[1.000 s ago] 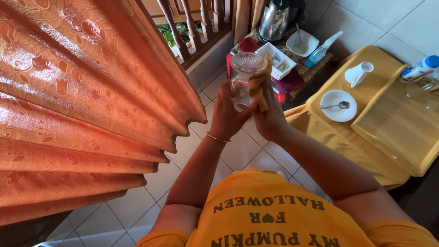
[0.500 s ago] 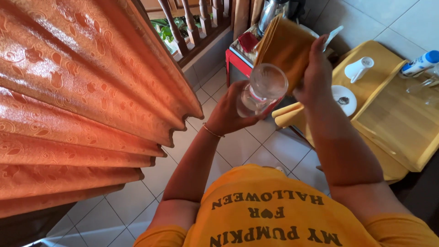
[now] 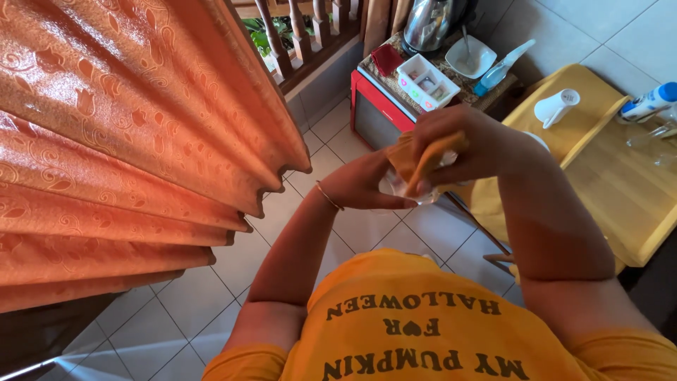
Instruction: Wipe down glass cups, small plates, and a wooden tray with a cloth.
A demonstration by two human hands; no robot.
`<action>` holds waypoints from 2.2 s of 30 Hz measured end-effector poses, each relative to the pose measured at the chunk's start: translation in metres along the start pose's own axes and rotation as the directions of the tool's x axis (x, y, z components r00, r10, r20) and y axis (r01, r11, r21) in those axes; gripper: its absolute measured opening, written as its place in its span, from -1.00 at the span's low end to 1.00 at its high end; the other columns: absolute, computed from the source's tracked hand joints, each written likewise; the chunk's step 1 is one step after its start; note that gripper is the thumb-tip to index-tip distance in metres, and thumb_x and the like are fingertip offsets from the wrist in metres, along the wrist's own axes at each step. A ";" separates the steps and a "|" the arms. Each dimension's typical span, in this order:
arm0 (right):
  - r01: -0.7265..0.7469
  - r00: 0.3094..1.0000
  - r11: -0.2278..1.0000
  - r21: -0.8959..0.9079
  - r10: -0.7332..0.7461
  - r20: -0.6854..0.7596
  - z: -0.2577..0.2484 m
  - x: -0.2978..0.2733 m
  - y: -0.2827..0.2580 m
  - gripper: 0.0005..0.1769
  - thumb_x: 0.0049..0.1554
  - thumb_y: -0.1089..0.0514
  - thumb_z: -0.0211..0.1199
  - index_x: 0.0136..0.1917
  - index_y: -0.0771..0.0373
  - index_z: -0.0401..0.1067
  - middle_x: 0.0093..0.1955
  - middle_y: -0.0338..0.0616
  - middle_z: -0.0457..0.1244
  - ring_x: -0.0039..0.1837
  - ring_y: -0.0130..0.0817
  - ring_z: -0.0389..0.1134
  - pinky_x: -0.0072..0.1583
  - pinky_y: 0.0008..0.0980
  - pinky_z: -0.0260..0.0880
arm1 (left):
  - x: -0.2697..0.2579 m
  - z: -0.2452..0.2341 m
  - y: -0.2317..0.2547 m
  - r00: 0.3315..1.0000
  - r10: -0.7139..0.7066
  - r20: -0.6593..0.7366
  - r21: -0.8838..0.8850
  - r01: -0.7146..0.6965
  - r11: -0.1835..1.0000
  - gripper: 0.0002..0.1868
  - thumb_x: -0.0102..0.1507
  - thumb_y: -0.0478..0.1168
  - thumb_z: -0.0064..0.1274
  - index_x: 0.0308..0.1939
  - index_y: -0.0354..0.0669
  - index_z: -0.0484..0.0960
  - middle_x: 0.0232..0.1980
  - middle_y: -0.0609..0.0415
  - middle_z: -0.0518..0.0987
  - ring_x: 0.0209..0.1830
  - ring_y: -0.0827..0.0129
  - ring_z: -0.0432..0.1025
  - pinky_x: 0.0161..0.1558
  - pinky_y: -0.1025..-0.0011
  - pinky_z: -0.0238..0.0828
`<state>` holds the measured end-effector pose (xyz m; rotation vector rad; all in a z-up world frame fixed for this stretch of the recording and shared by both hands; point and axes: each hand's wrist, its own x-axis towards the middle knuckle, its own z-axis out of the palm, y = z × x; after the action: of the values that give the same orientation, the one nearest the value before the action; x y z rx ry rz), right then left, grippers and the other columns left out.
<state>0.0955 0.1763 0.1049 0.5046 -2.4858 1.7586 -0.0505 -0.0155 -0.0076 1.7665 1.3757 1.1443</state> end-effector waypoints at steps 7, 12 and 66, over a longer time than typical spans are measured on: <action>0.327 0.944 0.899 -0.293 -0.293 0.154 0.004 -0.013 0.021 -0.93 0.07 0.17 0.46 -0.13 0.09 0.60 -0.13 -0.33 0.36 -0.01 -0.49 0.39 0.04 -0.41 0.38 | -0.001 0.012 -0.002 0.993 -0.089 -0.072 -0.152 0.078 0.985 -0.18 0.22 -0.02 0.39 0.44 -0.17 0.34 0.32 -0.04 0.54 0.33 0.25 0.48 0.33 0.30 0.43; -0.013 0.757 0.979 0.204 0.143 -0.638 0.019 -0.029 0.036 -0.73 0.34 0.18 0.23 0.30 0.23 0.47 0.20 -0.16 0.43 0.22 -0.38 0.47 0.26 -0.31 0.47 | -0.004 0.034 -0.012 0.907 -0.182 -0.379 -0.031 0.184 0.982 -0.17 0.18 0.02 0.40 0.35 -0.23 0.30 0.10 -0.08 0.59 0.14 0.24 0.54 0.15 0.31 0.50; -0.106 0.744 0.707 -0.699 -0.410 -0.527 0.115 -0.020 0.064 -0.29 0.40 -0.06 -0.08 0.66 0.37 -0.04 0.71 0.32 -0.19 0.75 0.31 -0.23 0.69 0.27 -0.33 | 0.016 0.039 -0.038 0.628 -0.057 -0.776 -0.295 -0.282 0.913 -0.52 0.56 -0.10 0.09 0.42 -0.28 0.30 0.18 0.07 0.47 0.16 0.44 0.38 0.25 0.47 0.39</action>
<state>0.1119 0.0935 0.0022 0.0094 -2.2055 0.6084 -0.0304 0.0115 -0.0533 1.0766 1.3210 2.2607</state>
